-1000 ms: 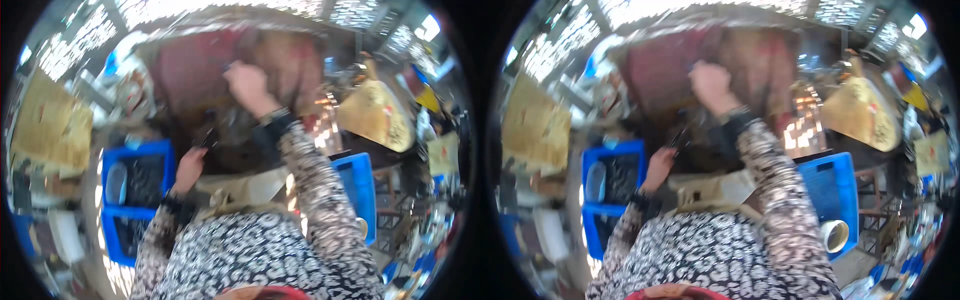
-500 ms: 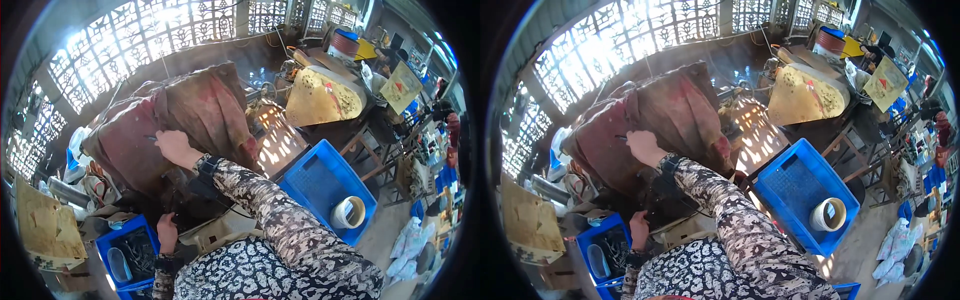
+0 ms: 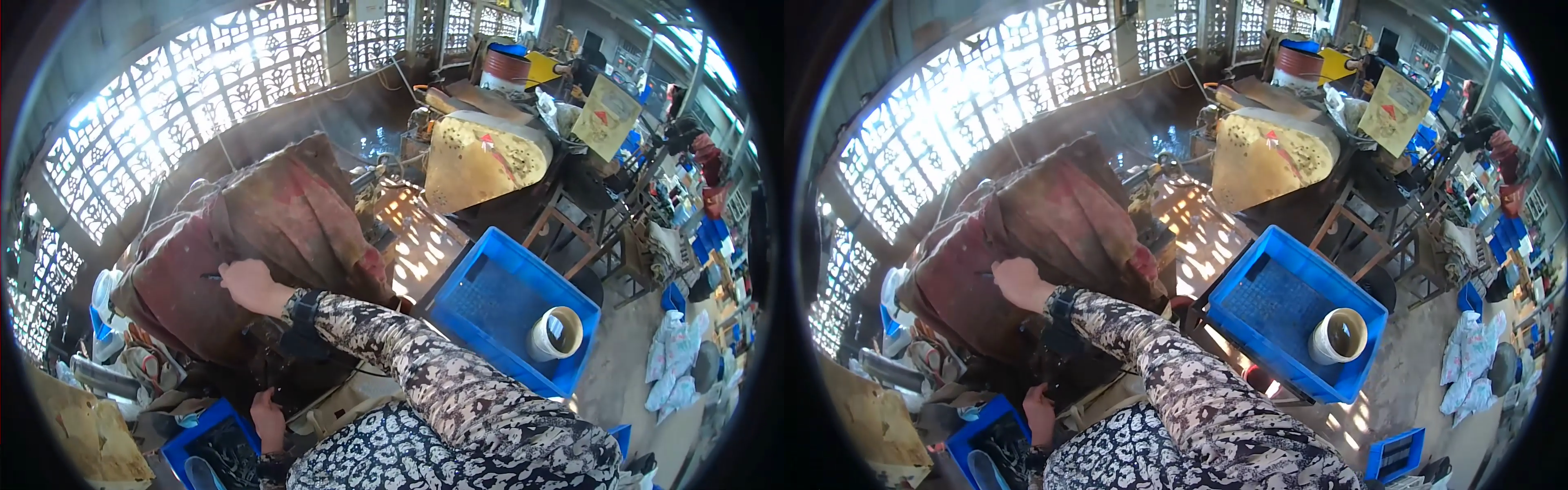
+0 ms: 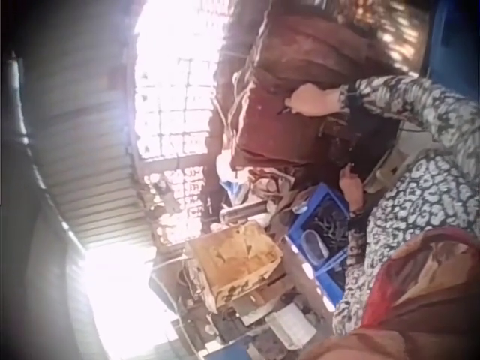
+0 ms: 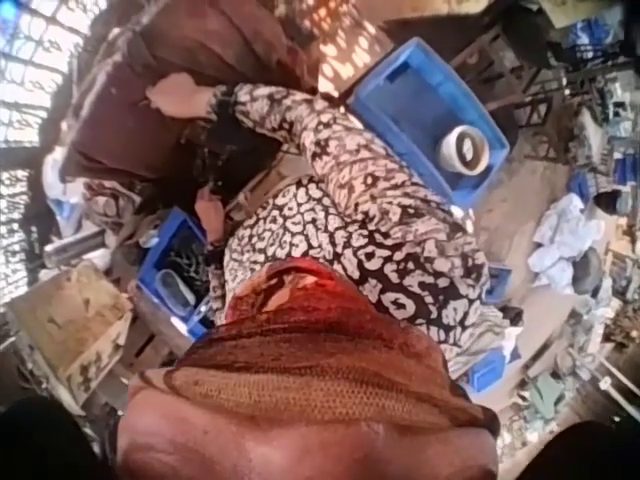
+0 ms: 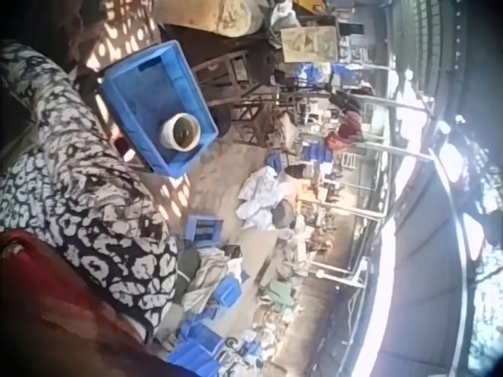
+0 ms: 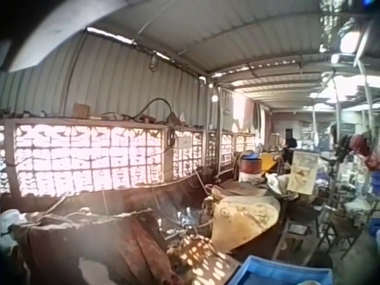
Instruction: Grinding small metal components using an industrial bench grinder.
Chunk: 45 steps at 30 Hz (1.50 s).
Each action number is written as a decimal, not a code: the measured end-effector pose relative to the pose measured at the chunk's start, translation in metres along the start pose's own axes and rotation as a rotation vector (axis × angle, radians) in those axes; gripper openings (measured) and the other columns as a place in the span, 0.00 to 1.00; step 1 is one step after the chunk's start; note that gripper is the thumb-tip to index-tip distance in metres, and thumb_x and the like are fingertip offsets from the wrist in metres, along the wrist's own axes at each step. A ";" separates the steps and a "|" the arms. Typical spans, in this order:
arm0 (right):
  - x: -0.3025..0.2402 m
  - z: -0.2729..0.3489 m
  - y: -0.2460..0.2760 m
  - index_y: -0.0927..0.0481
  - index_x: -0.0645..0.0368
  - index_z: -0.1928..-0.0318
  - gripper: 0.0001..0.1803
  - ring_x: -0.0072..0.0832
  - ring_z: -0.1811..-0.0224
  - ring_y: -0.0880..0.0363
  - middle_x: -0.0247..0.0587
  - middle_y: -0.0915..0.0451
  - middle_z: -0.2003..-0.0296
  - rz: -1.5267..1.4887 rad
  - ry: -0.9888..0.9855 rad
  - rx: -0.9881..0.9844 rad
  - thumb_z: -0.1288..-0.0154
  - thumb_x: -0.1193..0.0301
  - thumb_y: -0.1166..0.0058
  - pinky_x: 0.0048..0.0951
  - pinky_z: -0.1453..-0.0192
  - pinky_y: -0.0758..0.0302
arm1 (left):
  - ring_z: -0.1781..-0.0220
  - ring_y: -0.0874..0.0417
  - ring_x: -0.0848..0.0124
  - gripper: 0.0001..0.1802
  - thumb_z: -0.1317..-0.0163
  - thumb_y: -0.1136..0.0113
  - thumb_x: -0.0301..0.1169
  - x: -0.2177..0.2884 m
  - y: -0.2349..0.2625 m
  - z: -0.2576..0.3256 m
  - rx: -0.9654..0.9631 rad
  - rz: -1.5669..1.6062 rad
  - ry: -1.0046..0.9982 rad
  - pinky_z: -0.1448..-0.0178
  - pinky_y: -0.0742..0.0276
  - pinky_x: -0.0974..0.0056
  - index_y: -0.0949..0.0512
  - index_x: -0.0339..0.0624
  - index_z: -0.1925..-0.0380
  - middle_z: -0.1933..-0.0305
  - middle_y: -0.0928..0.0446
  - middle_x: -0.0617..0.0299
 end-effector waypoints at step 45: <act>-0.007 -0.002 0.002 0.26 0.59 0.65 0.13 0.44 0.71 0.20 0.47 0.22 0.74 0.094 -0.007 -0.056 0.37 0.62 0.44 0.43 0.71 0.26 | 0.72 0.15 0.66 0.18 0.42 0.54 0.15 -0.004 -0.004 -0.010 -0.361 0.125 0.084 0.68 0.19 0.64 0.20 0.33 0.54 0.59 0.21 0.48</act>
Point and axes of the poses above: each hand's wrist, its own z-axis away from the middle knuckle, its own y-axis out of the back of the hand, x = y × z, the point moved 3 cm from there along -z, towards the middle knuckle
